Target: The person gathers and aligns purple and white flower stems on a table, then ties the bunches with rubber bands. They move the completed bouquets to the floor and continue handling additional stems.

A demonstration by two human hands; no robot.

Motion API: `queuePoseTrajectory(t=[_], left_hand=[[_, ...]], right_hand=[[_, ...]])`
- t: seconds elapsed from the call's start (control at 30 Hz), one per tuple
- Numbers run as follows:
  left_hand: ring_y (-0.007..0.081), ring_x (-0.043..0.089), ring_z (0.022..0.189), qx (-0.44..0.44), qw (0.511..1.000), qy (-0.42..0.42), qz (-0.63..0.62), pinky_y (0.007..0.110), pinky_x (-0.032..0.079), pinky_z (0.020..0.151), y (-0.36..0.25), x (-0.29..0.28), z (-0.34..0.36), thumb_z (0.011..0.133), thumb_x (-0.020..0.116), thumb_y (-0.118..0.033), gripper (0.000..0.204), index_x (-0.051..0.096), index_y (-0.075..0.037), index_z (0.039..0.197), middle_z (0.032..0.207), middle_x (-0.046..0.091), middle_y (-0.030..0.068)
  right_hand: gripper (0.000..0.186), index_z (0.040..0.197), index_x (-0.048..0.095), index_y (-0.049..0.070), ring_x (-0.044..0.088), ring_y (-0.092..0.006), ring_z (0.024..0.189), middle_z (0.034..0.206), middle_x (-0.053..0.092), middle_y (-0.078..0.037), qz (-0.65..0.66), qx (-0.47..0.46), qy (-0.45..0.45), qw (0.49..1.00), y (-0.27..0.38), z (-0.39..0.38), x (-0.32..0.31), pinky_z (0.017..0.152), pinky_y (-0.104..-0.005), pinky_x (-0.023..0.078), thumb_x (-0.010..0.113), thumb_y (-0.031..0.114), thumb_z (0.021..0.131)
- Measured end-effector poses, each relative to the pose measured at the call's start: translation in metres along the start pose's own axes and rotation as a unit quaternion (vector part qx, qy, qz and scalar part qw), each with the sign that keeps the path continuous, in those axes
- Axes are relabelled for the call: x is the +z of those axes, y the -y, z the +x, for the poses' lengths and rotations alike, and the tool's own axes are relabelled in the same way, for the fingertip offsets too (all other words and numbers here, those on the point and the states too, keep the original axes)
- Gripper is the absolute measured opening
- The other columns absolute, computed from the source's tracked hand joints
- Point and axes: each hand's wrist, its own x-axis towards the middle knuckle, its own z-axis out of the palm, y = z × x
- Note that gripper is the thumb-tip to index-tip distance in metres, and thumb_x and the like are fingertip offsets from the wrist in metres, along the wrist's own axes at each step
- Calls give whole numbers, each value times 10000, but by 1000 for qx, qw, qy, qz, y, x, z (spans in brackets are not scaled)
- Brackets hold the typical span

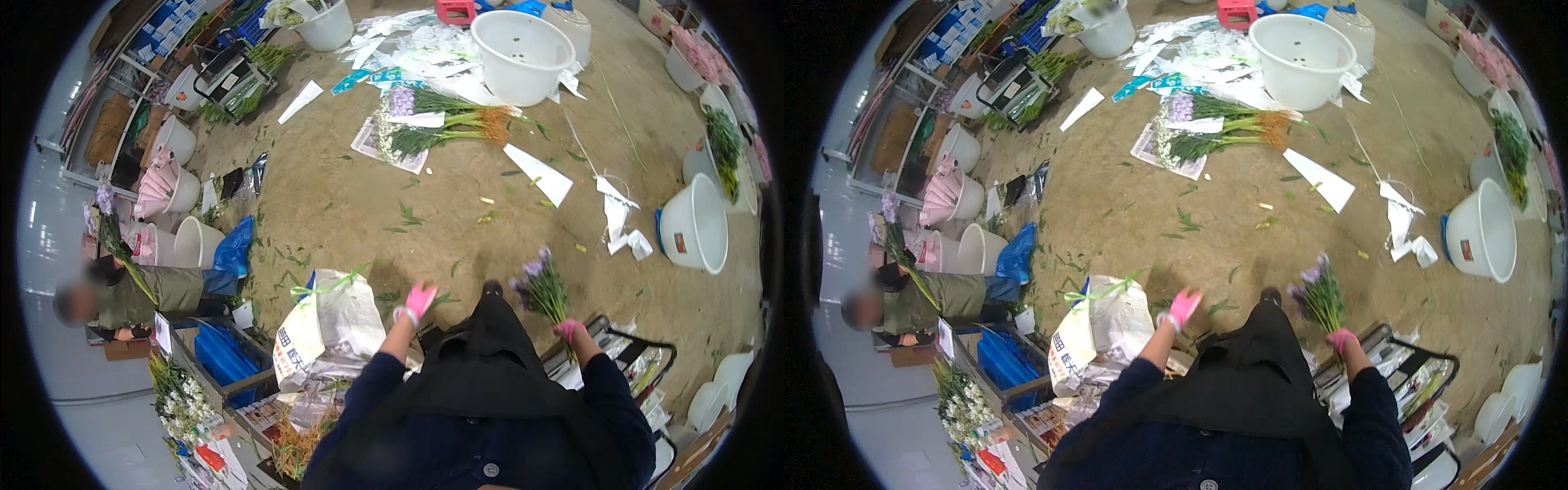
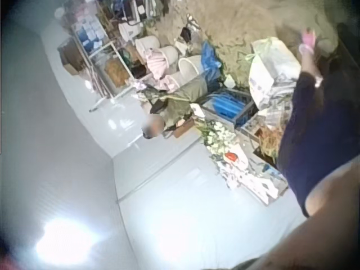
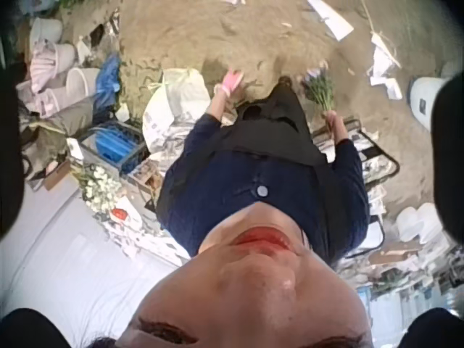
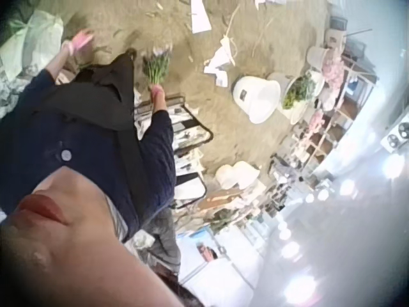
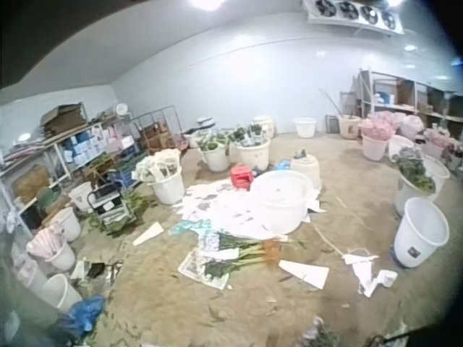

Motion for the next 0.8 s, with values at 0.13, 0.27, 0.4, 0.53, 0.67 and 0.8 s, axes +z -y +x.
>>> queuePoseTrajectory(t=[0.13, 0.27, 0.4, 0.53, 0.67, 0.8], left_hand=[[310, 552, 968, -173, 984, 33, 38, 340, 434, 810, 45, -28, -45, 809, 514, -355, 425, 556, -20, 1068, 1020, 582, 201], [352, 513, 1028, -280, 914, 172, 239, 409, 411, 844, 133, -30, -52, 781, 462, -373, 441, 569, -39, 1049, 1058, 556, 222], [355, 526, 1001, -178, 935, 169, 257, 413, 422, 828, 128, -7, -11, 776, 487, -349, 418, 560, -32, 1039, 1024, 562, 237], [340, 515, 1034, -122, 982, 61, 128, 384, 411, 862, 45, 5, 90, 781, 479, -356, 470, 525, -25, 1112, 1089, 543, 222], [298, 535, 1024, -116, 987, -85, -75, 335, 409, 873, -141, -38, 146, 801, 505, -351, 458, 531, -22, 1119, 1084, 566, 187], [272, 554, 1003, -111, 981, -78, -140, 318, 417, 862, -150, -45, 205, 817, 503, -304, 439, 502, -29, 1159, 1063, 583, 173]], right_hand=[[316, 894, 636, 92, 599, -265, 777, 852, 625, -137, -27, 73, 138, 987, -48, 4, -11, 680, -378, 471, 511, 333, 734], [290, 871, 644, 93, 606, -228, 780, 860, 637, -100, -126, 66, 177, 974, -55, 26, -63, 665, -363, 473, 535, 328, 741], [297, 840, 643, 60, 609, -223, 747, 848, 638, -117, -78, 76, 161, 981, -47, 84, -126, 665, -379, 478, 603, 310, 685], [322, 809, 642, 27, 612, -217, 714, 835, 640, -134, -65, 85, 114, 988, -46, 172, -215, 665, -395, 484, 670, 291, 628], [286, 762, 645, 42, 615, -318, 740, 822, 636, -163, -2, 123, -63, 990, 64, 203, -363, 666, -391, 498, 653, 278, 600], [320, 812, 615, -19, 605, -339, 826, 871, 613, -220, -8, 99, -104, 990, 144, 220, -484, 698, -372, 490, 614, 199, 577]])
